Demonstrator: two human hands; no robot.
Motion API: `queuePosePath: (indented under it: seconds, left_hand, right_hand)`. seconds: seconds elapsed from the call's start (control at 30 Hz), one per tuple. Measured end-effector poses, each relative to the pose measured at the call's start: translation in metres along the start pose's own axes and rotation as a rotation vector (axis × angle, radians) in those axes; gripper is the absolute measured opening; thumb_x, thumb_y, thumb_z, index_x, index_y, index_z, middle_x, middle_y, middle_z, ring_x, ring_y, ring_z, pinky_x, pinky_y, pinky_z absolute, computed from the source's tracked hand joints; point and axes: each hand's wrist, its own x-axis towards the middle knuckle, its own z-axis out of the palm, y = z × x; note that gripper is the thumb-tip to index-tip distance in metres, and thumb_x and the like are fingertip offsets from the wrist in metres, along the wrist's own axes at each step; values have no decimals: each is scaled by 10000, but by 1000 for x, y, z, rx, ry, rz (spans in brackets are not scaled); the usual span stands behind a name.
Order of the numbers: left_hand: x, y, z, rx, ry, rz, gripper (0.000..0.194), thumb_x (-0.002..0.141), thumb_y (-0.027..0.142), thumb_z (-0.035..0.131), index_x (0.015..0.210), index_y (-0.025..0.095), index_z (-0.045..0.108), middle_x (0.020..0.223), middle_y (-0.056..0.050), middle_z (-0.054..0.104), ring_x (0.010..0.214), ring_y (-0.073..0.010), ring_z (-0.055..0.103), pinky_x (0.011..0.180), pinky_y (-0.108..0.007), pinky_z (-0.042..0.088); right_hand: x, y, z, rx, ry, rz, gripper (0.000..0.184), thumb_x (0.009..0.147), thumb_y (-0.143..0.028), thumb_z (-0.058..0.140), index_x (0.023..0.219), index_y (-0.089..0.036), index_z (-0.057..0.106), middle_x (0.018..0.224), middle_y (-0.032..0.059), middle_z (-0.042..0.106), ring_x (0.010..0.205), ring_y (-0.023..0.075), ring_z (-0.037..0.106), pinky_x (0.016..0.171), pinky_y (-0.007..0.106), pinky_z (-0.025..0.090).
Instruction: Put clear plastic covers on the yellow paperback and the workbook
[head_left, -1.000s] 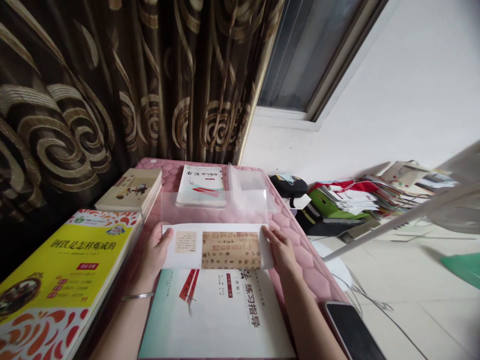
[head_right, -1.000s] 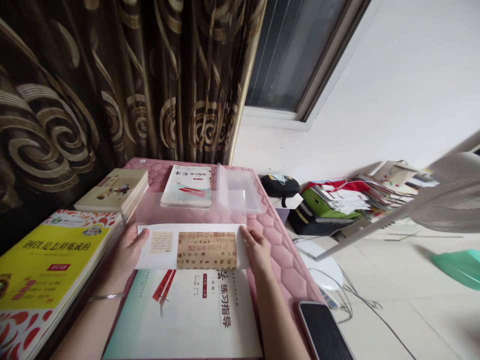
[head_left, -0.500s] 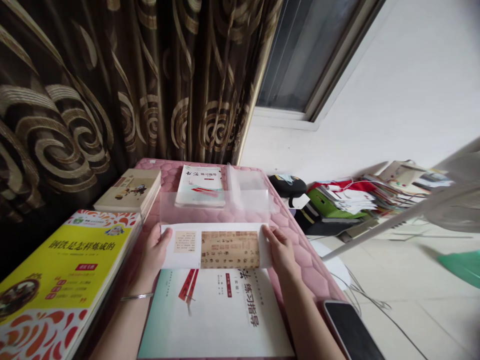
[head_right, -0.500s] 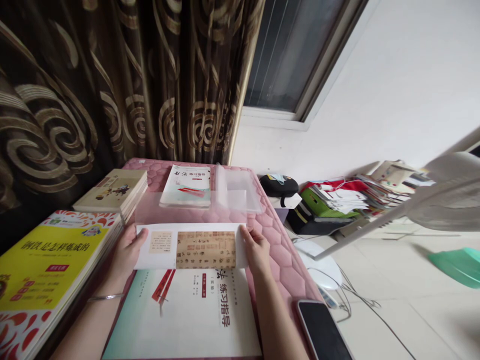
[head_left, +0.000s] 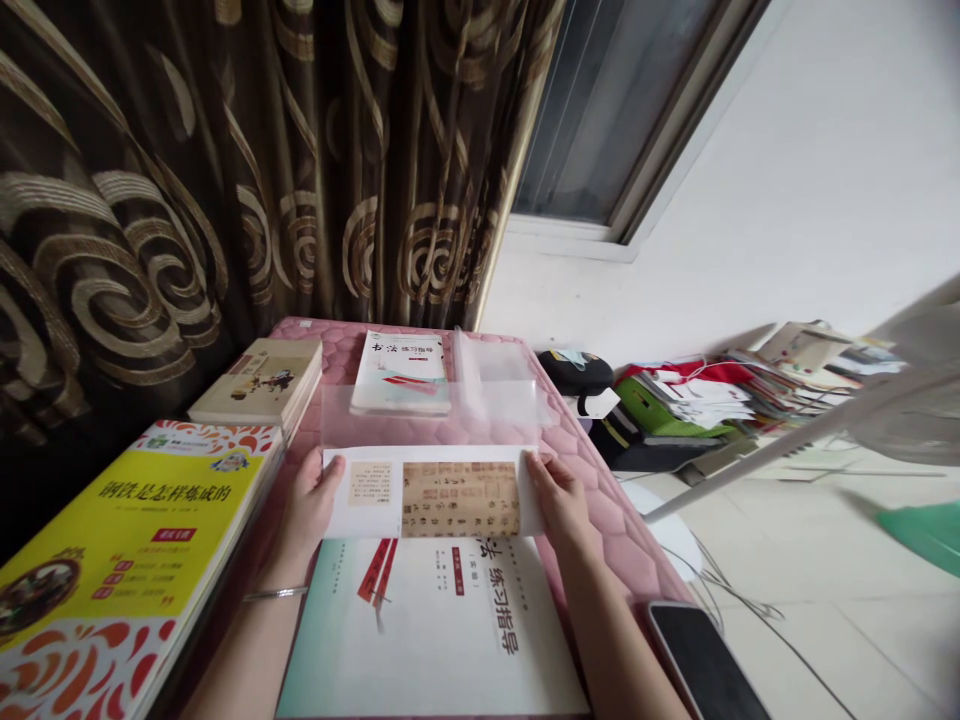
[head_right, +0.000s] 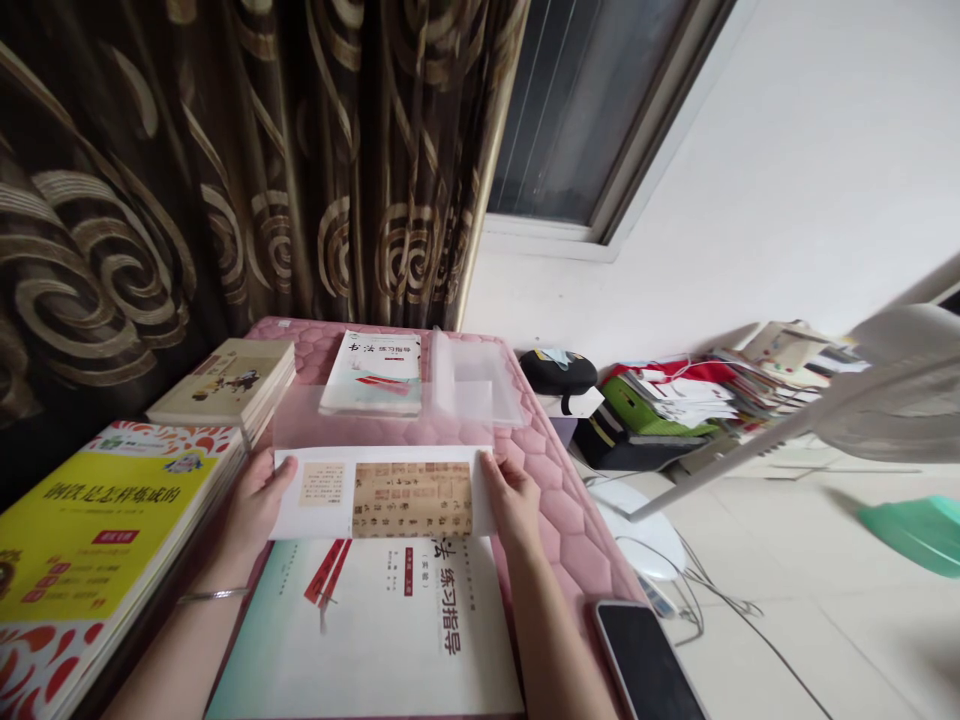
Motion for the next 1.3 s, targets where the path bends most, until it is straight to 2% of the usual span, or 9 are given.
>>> queuePosePath:
  seconds: [0.2, 0.33, 0.47, 0.73, 0.93, 1.13, 1.3]
  left_hand:
    - [-2, 5, 0, 65, 34, 3, 417, 713, 590, 667, 762, 204, 518, 635, 30, 599, 587, -158, 576, 557, -251, 480]
    - [-3, 9, 2, 15, 22, -37, 439, 690, 602, 681, 778, 206, 514, 652, 27, 612, 579, -161, 583, 533, -252, 478]
    - [-4, 10, 2, 30, 22, -42, 448, 693, 610, 681, 762, 208, 495, 659, 22, 624, 565, -157, 581, 516, -246, 474]
    - [0, 3, 0, 17, -2, -33, 489, 690, 657, 675, 796, 205, 524, 724, -15, 678, 633, -197, 640, 590, -288, 523]
    - [-2, 7, 2, 17, 12, -54, 505, 669, 674, 675, 805, 208, 537, 706, -14, 674, 674, -221, 654, 576, -285, 512]
    - [-6, 16, 2, 111, 39, -21, 445, 700, 634, 654, 734, 215, 507, 627, 14, 625, 617, -190, 615, 548, -263, 482]
    - [-7, 17, 2, 19, 25, -71, 452, 675, 623, 673, 786, 210, 528, 651, 6, 653, 605, -202, 632, 549, -280, 489]
  right_hand:
    - [-6, -10, 4, -7, -51, 57, 394, 642, -550, 776, 733, -183, 666, 712, 32, 678, 638, 174, 583, 558, 271, 468]
    - [-2, -1, 4, -4, 0, 46, 439, 607, -588, 780, 687, -177, 649, 661, 22, 651, 580, 154, 544, 517, 262, 431]
    - [2, 7, 2, 18, -5, 35, 462, 611, -612, 773, 665, -179, 621, 620, -1, 621, 531, 128, 500, 481, 241, 391]
    - [0, 3, 3, 63, -12, 46, 465, 600, -593, 793, 611, -192, 558, 588, -21, 583, 503, 110, 462, 457, 231, 362]
    - [-2, -1, 4, 28, 12, 50, 455, 602, -606, 776, 616, -200, 573, 585, -15, 592, 511, 127, 479, 464, 246, 373]
    - [-2, 3, 2, -25, -9, 20, 410, 648, -590, 751, 678, -204, 618, 596, 0, 609, 536, 160, 520, 471, 269, 396]
    - [1, 10, 2, -21, 5, -14, 412, 656, -589, 751, 662, -198, 621, 617, -1, 611, 533, 144, 498, 473, 260, 382]
